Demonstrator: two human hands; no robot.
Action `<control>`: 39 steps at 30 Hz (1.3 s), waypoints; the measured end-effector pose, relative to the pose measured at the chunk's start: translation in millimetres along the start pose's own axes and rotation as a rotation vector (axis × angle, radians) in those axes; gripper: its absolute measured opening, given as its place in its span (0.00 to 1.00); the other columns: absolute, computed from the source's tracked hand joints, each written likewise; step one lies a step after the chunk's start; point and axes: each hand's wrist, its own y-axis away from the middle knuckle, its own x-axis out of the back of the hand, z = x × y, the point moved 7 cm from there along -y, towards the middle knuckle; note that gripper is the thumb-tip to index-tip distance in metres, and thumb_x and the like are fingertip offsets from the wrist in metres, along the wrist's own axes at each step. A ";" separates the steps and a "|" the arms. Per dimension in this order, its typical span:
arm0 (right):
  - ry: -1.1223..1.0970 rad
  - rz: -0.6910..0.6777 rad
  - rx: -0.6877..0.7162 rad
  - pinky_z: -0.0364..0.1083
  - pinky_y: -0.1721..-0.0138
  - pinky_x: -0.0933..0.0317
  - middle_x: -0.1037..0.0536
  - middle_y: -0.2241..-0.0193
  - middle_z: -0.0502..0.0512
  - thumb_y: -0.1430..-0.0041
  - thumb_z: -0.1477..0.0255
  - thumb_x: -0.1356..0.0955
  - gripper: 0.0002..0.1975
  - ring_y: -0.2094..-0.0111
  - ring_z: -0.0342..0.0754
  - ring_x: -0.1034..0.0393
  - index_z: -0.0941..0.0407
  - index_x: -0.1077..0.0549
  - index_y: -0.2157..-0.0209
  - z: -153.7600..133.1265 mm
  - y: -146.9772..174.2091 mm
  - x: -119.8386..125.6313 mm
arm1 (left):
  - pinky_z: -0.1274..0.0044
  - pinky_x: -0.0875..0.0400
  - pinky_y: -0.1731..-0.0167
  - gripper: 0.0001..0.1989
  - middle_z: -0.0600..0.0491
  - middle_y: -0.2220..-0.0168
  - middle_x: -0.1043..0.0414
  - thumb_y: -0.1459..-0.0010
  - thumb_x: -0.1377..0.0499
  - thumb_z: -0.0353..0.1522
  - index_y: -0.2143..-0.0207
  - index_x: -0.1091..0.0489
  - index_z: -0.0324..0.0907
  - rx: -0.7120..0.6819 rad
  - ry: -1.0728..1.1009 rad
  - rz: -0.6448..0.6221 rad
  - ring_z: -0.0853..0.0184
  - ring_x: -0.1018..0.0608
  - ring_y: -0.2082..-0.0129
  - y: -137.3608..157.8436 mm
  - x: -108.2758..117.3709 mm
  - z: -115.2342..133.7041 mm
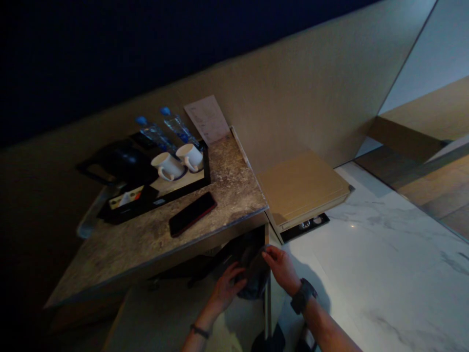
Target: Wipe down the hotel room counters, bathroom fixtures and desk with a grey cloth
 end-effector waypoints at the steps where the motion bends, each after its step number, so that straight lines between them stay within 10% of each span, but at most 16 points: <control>1: 0.001 -0.045 -0.003 0.46 0.66 0.38 0.25 0.72 0.53 0.47 0.49 0.34 0.23 0.69 0.48 0.32 0.57 0.27 0.69 -2.6 3.3 -3.5 | 0.61 0.38 0.42 0.16 0.44 0.48 0.28 0.53 0.39 0.39 0.61 0.22 0.44 -0.004 -0.016 0.032 0.53 0.28 0.45 -0.6 5.0 2.6; 4: 0.007 -0.155 -0.018 0.44 0.68 0.40 0.25 0.73 0.51 0.46 0.52 0.34 0.21 0.70 0.46 0.33 0.57 0.26 0.69 -12.3 10.9 -14.3 | 0.62 0.41 0.39 0.17 0.45 0.48 0.27 0.44 0.46 0.39 0.57 0.23 0.44 -0.118 0.056 0.039 0.57 0.28 0.44 -12.4 12.2 34.7; 7: 0.020 -0.220 -0.022 0.44 0.67 0.40 0.25 0.72 0.51 0.44 0.54 0.35 0.19 0.70 0.46 0.33 0.57 0.26 0.67 -26.1 12.3 -18.8 | 0.66 0.44 0.37 0.18 0.48 0.43 0.31 0.43 0.45 0.36 0.52 0.25 0.45 -0.242 0.206 -0.235 0.60 0.31 0.41 -29.4 -6.7 83.2; 12: 0.059 -0.218 -0.063 0.44 0.69 0.40 0.23 0.71 0.52 0.47 0.53 0.33 0.21 0.70 0.47 0.33 0.57 0.24 0.67 -38.1 2.1 -2.3 | 0.66 0.47 0.37 0.06 0.48 0.43 0.31 0.52 0.37 0.31 0.68 0.23 0.43 -0.303 0.210 -0.445 0.55 0.36 0.38 -48.6 -23.4 118.0; 16: 0.067 -0.108 -0.136 0.44 0.70 0.40 0.23 0.73 0.53 0.47 0.53 0.33 0.21 0.71 0.48 0.31 0.58 0.23 0.70 -21.4 -12.1 16.6 | 0.73 0.32 0.58 0.08 0.53 0.69 0.25 0.56 0.35 0.34 0.72 0.29 0.41 -0.114 0.319 -0.504 0.62 0.24 0.63 -59.5 -22.1 88.2; 21: 0.157 0.055 -0.158 0.46 0.70 0.39 0.22 0.74 0.54 0.52 0.54 0.33 0.20 0.72 0.50 0.30 0.58 0.23 0.72 10.8 -43.3 29.0 | 0.79 0.36 0.69 0.13 0.57 0.75 0.30 0.55 0.36 0.39 0.70 0.30 0.39 0.099 0.505 -0.355 0.69 0.28 0.72 -85.4 -39.4 39.6; 27: 0.329 0.255 -0.123 0.49 0.65 0.38 0.21 0.74 0.57 0.51 0.60 0.35 0.14 0.70 0.52 0.29 0.56 0.24 0.75 39.7 -99.2 42.0 | 0.74 0.30 0.62 0.16 0.51 0.69 0.24 0.50 0.38 0.44 0.68 0.28 0.40 0.171 0.498 0.112 0.63 0.23 0.64 -135.7 -76.9 -15.0; 39: 0.218 0.305 -0.108 0.47 0.68 0.36 0.22 0.73 0.56 0.48 0.48 0.38 0.26 0.70 0.50 0.30 0.57 0.26 0.69 80.7 -141.6 40.7 | 0.63 0.46 0.37 0.17 0.45 0.44 0.31 0.42 0.43 0.38 0.52 0.30 0.41 0.231 0.536 0.282 0.57 0.34 0.40 -214.6 -125.5 -64.7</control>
